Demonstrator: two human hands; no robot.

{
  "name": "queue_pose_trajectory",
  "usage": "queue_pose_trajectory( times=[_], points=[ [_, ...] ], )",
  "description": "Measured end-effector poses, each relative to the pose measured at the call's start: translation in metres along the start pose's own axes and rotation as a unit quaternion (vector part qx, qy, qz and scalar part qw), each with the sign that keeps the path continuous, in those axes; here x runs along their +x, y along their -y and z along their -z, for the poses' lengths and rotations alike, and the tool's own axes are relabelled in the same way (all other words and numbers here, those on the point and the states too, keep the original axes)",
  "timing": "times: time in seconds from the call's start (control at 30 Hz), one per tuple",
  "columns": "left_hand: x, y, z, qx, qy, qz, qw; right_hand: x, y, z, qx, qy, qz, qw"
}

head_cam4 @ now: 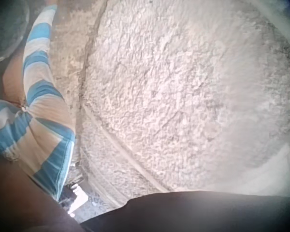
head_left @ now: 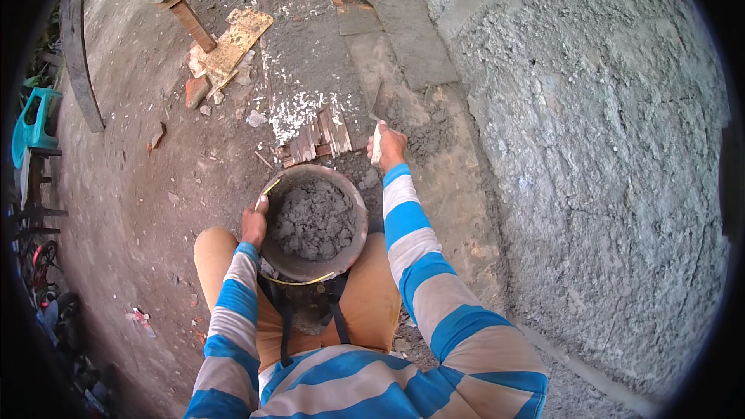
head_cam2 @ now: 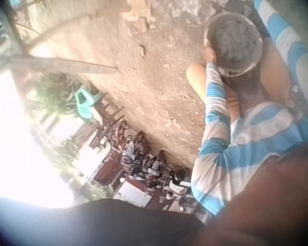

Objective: The person picks up a bucket of cement and a trowel, then sits on the ground to apply the cement to a wall using the trowel. The person repeatedly scoops cement from the bucket and smooths it onto the wall surface.

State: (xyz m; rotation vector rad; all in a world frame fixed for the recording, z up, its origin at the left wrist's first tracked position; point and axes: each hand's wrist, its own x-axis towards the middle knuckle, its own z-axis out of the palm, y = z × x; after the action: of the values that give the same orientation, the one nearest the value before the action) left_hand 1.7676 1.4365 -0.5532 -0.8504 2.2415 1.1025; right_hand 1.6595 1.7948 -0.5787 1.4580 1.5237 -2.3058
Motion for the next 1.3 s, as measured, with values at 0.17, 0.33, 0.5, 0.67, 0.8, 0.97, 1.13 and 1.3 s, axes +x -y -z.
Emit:
queue_pose_trajectory(
  times=[0.17, 0.33, 0.5, 0.67, 0.8, 0.97, 1.13, 1.3],
  points=[
    [0.009, 0.014, 0.004, -0.006, -0.001, -0.008, 1.0, -0.015, -0.034, 0.085, 0.144, -0.033, -0.038, 0.988],
    [0.025, 0.026, 0.0, 0.016, -0.021, -0.008, 1.0, -0.033, -0.034, 0.091, 0.153, -0.062, -0.007, 0.986],
    [0.013, 0.013, 0.002, 0.027, -0.001, 0.002, 1.0, -0.041, -0.027, 0.061, 0.039, 0.064, 0.006, 0.997],
    [-0.001, -0.004, 0.006, 0.039, 0.01, -0.013, 0.999, -0.046, -0.059, 0.137, 0.019, 0.048, 0.008, 0.999],
    [0.002, -0.003, -0.002, 0.015, -0.001, -0.012, 1.0, -0.068, -0.046, 0.182, 0.005, 0.019, 0.001, 1.0],
    [0.024, 0.024, 0.001, 0.008, -0.006, -0.031, 0.999, -0.093, -0.032, 0.178, -0.188, 0.086, -0.01, 0.978],
    [0.03, 0.027, -0.014, -0.008, -0.031, -0.075, 0.997, -0.069, -0.013, 0.234, -0.301, 0.043, 0.042, 0.952],
    [0.019, 0.009, -0.005, 0.049, -0.004, -0.051, 0.997, -0.087, -0.011, 0.269, -0.561, 0.07, 0.288, 0.773]
  ],
)
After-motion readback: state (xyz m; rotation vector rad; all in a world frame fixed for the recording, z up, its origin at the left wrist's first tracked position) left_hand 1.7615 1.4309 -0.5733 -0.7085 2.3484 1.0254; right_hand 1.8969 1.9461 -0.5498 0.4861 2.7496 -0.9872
